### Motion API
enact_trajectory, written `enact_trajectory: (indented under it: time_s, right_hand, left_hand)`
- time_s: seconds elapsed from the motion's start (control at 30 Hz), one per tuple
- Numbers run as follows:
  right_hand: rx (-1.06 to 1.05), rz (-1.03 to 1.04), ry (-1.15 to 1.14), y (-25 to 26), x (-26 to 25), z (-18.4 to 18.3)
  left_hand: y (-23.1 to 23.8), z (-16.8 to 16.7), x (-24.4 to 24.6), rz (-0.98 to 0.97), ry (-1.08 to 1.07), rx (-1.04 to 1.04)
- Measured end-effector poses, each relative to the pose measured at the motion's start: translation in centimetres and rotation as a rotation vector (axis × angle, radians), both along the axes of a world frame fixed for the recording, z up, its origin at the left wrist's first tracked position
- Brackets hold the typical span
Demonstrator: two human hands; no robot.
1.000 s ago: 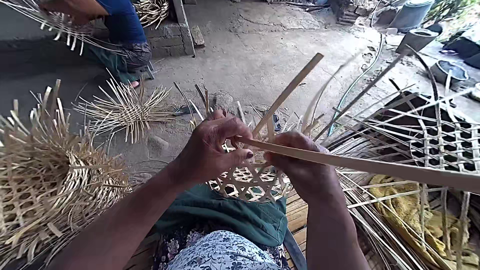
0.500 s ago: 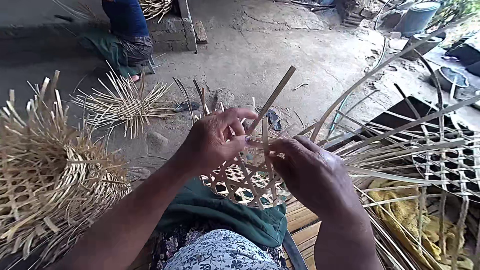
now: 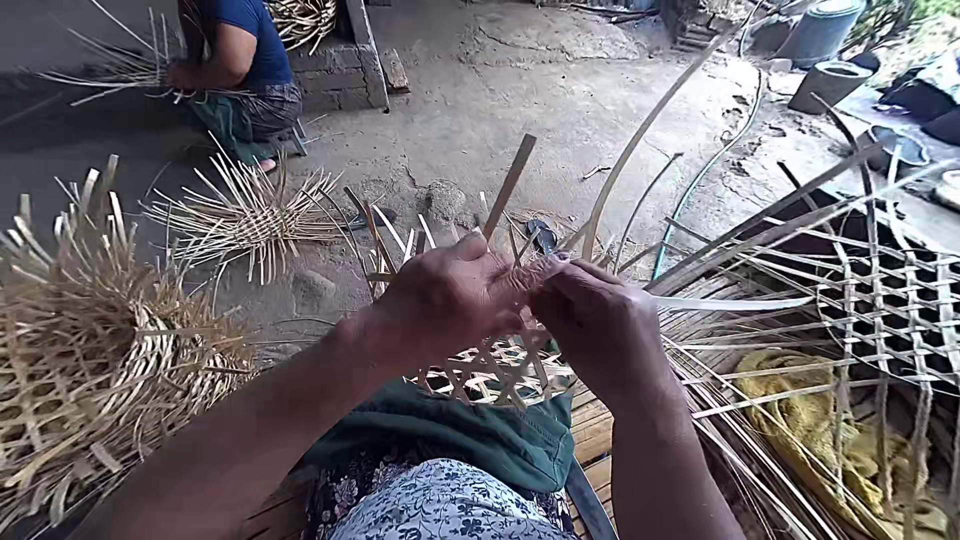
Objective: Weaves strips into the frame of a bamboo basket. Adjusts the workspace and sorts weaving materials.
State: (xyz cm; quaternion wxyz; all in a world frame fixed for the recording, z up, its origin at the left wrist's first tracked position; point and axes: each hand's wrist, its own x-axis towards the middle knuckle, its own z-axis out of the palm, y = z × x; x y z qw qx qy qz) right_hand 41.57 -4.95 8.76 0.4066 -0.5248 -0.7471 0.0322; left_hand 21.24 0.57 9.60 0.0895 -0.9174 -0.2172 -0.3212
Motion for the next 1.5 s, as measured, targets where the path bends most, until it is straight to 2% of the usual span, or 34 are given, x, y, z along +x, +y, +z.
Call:
enact_trajectory:
  time_s: [0.07, 0.17, 0.33, 0.4, 0.57, 0.67, 0.73, 0.8, 0.87, 0.97, 1.07, 1.13, 1.17, 1.23, 1.3, 1.37, 1.43, 1.5]
  right_hand:
    - [0.010, -0.036, 0.123, -0.3, 0.2, -0.9]
    - [0.075, -0.117, 0.270, -0.4, 0.3, -1.9]
    - [0.094, -0.238, 0.265, 0.3, 0.1, -2.2]
    - [0.079, -0.220, 0.290, 0.6, 0.0, -2.5]
    - [0.065, -0.018, 0.471, 0.6, 0.1, -2.9]
    - [-0.036, -0.111, 0.267, -0.5, 0.3, -1.7]
    - [-0.007, -0.250, 0.070, -1.6, -0.3, -0.8]
    - [0.054, -0.279, 0.030, -2.0, -0.6, -0.3]
    - [-0.023, -0.146, 0.150, -1.4, 0.0, -0.2]
    - [-0.299, 0.246, 0.582, 0.7, 1.9, -0.7]
    - [-0.395, 0.425, 0.765, 1.9, 2.5, -2.0]
    - [-0.257, 0.411, 0.664, 1.6, 2.4, -2.5]
    - [-0.166, 0.369, 0.524, 1.0, 2.0, -2.5]
    - [0.004, 0.137, 0.178, -0.4, 0.6, -2.0]
    - [0.114, -0.104, -0.082, -1.3, -0.5, -1.4]
    - [0.116, -0.178, -0.191, -1.4, -0.1, -0.9]
    - [0.080, -0.125, -0.203, -1.3, 0.8, 0.0]
    - [-0.001, -0.062, -0.185, -1.2, 1.2, 0.8]
  left_hand:
    - [1.2, 0.6, -0.4, 0.056, 0.069, -0.026]
    - [0.8, 2.5, -0.7, 0.079, -0.053, -0.104]
    - [-0.6, 1.6, 0.6, 0.135, -0.177, -0.107]
    - [-0.4, 0.9, 0.8, 0.154, -0.204, -0.113]
    - [-0.7, 0.8, 0.7, 0.132, -0.224, -0.170]
    - [-0.5, 0.5, 0.9, 0.086, -0.239, -0.182]
    - [-0.5, 0.3, 0.9, 0.046, -0.247, -0.193]
    - [-0.4, 0.3, 1.0, -0.002, -0.275, -0.230]
    - [-0.2, 0.3, 0.7, -0.058, -0.313, -0.306]
    - [0.7, 0.0, -0.2, -0.114, -0.381, -0.442]
    - [1.1, -0.4, -0.3, -0.041, -0.392, -0.410]
    - [1.4, -0.8, -0.1, 0.069, -0.334, -0.277]
    - [1.5, -1.1, 0.0, 0.121, -0.284, -0.190]
    - [1.3, -1.5, 0.4, 0.197, -0.198, -0.067]
    - [0.7, -1.0, 0.7, 0.199, -0.178, -0.085]
    - [0.1, 0.0, 0.5, 0.156, -0.232, -0.293]
    - [-0.1, 1.0, 0.1, 0.102, -0.326, -0.622]
    - [-0.1, 1.6, -0.3, 0.008, -0.406, -0.858]
